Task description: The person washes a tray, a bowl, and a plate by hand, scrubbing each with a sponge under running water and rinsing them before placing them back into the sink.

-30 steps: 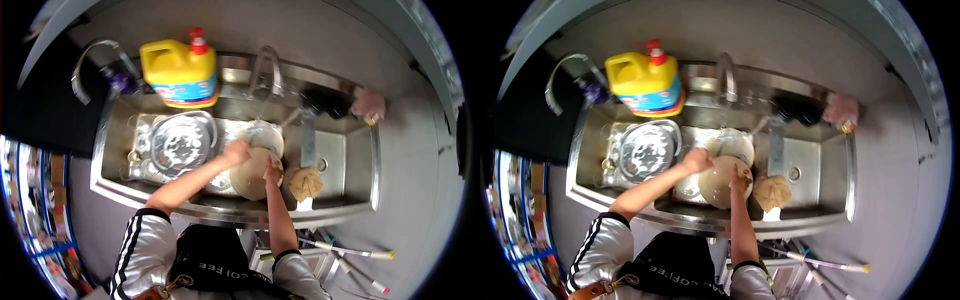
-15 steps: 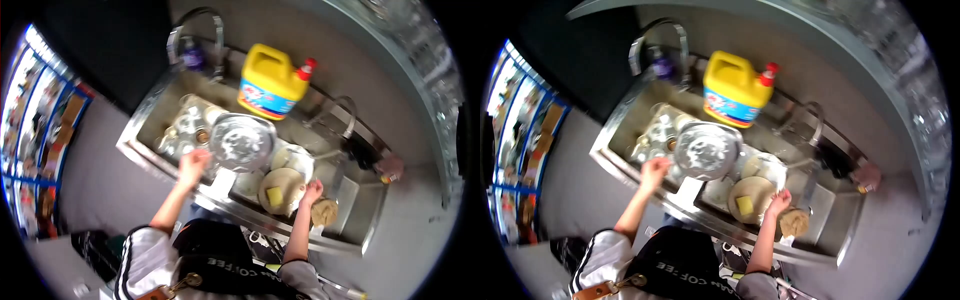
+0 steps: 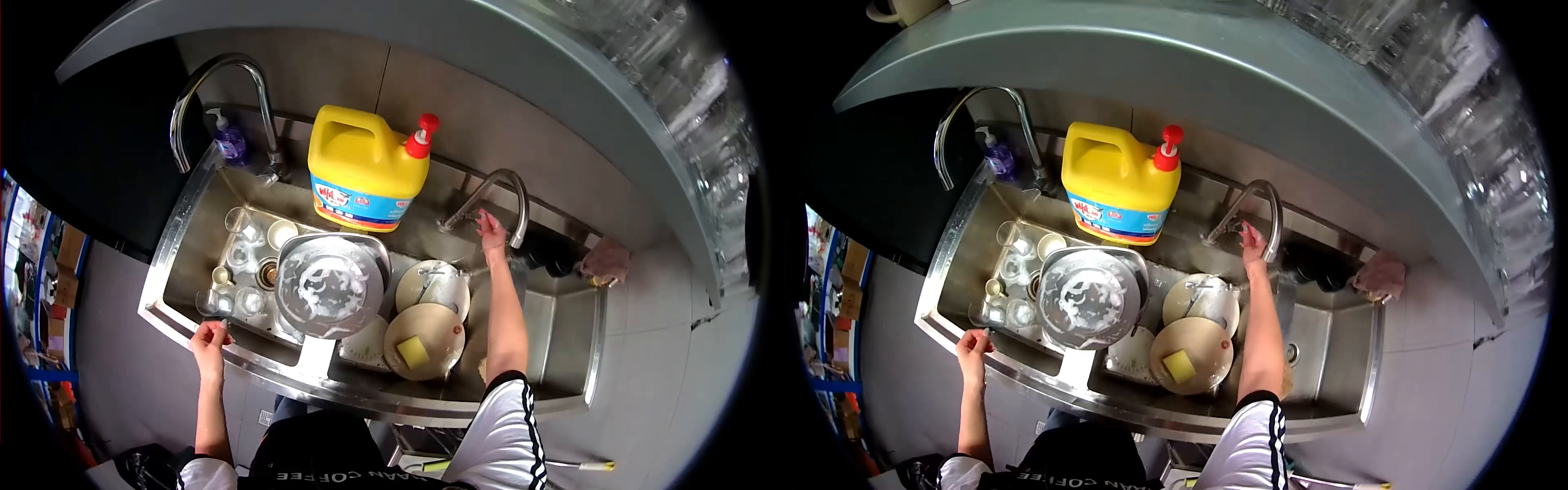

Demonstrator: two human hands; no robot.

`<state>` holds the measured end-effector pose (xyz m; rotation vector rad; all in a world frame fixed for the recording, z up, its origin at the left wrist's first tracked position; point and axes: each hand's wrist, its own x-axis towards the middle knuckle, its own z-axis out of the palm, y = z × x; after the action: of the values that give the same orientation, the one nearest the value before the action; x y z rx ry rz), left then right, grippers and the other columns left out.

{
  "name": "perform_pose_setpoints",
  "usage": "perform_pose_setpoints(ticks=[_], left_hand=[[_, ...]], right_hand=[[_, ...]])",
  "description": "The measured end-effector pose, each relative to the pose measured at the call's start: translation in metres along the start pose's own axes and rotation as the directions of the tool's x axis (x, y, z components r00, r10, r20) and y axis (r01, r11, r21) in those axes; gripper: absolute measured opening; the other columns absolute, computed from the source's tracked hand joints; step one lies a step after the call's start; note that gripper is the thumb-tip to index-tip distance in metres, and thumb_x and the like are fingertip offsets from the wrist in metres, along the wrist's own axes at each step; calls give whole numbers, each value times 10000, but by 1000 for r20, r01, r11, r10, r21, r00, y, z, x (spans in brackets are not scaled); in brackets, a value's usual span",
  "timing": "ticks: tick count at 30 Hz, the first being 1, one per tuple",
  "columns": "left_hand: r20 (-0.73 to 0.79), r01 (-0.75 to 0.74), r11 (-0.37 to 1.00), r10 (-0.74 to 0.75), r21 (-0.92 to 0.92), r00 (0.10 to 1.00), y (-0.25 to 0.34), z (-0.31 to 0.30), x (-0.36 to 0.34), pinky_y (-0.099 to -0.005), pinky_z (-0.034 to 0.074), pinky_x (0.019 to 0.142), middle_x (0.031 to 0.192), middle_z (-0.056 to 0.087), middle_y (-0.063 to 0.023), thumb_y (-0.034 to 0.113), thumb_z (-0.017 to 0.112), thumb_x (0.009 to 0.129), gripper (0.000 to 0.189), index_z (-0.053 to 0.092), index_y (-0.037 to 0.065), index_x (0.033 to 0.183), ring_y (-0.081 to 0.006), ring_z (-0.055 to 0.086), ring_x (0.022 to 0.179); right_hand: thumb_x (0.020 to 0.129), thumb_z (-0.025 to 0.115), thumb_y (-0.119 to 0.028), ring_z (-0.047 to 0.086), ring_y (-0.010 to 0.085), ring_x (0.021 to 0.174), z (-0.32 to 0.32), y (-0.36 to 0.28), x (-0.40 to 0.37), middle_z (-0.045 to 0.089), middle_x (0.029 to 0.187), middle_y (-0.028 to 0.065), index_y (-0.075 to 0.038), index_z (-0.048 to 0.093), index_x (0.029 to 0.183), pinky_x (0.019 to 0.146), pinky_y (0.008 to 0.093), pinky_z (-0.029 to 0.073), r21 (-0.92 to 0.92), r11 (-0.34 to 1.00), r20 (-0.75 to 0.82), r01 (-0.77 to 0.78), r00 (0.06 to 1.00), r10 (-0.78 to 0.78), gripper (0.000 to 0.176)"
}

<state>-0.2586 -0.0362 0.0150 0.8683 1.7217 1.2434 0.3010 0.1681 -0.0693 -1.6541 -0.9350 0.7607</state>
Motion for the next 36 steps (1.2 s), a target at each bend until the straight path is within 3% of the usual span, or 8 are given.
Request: perform_pose_setpoints(ticks=[7, 10, 14, 20, 26, 27, 31, 36], left_hand=[[52, 52, 998, -53, 18, 997, -10, 34, -11, -202, 405, 530, 597, 497, -2, 82, 531, 798, 98, 529, 7, 734, -77, 484, 531], [53, 16, 998, -18, 54, 998, 0, 47, -11, -200, 403, 530, 597, 497, 0, 84, 534, 797, 106, 528, 5, 727, -75, 484, 533], [87, -13, 999, 10, 37, 996, 2, 58, -9, -198, 396, 527, 597, 505, 0, 84, 535, 797, 110, 526, 3, 722, -71, 484, 537], [130, 10, 1000, -11, 11, 991, 12, 86, -23, -189, 390, 523, 605, 514, 3, 63, 541, 789, 84, 540, -3, 737, -67, 491, 543], [324, -72, 995, 45, 70, 945, 26, 140, -33, -196, 393, 526, 617, 548, -23, 44, 550, 770, 59, 552, -14, 777, -64, 504, 566], [353, -102, 992, 69, 77, 933, 31, 147, -37, -197, 396, 531, 623, 553, -29, 48, 554, 768, 63, 556, -15, 780, -66, 505, 569], [421, -249, 951, 154, 181, 894, 30, 155, -40, -205, 404, 538, 633, 552, -50, 42, 565, 752, 76, 563, -32, 769, -78, 502, 575], [398, -171, 950, 54, 263, 916, 26, 147, -41, -208, 411, 529, 632, 566, -55, 41, 576, 741, 78, 573, -30, 773, -77, 505, 567]], right_hand=[[842, 496, -185, 527, 97, 767, -3, 34, 14, 564, 846, 24, 0, 555, 1001, 703, 208, 415, -275, 832, 148, 482, 876, -458, 251], [838, 499, -177, 525, 100, 736, 1, 46, 21, 555, 811, 29, 8, 559, 982, 695, 215, 420, -153, 869, -22, 470, 878, -479, 241], [845, 478, -174, 530, 103, 723, 1, 33, 25, 548, 833, 47, -15, 516, 1024, 668, 213, 428, -197, 953, 147, 231, 968, -205, 242], [883, 353, -259, 503, 264, 916, 12, 37, 3, 535, 945, 145, -9, 491, 1002, 806, 317, 369, -437, 741, 28, 510, 831, -555, 309], [822, 401, -173, 433, 389, 992, 3, 7, -8, 481, 1066, 220, -16, 455, 1094, 830, 397, 361, -464, 871, 136, 159, 985, -107, 319], [875, 359, -291, 521, 331, 857, 7, 40, 5, 552, 870, 168, -56, 523, 953, 742, 351, 394, -454, 835, 30, 312, 942, -335, 297], [871, 380, -283, 506, 345, 855, 9, 52, 11, 540, 874, 184, -34, 519, 954, 760, 385, 383, -495, 702, 70, 512, 829, -555, 297], [868, 391, -292, 488, 345, 909, 16, 38, 15, 521, 936, 200, -31, 513, 982, 794, 386, 371, -504, 716, 50, 482, 844, -534, 310]])
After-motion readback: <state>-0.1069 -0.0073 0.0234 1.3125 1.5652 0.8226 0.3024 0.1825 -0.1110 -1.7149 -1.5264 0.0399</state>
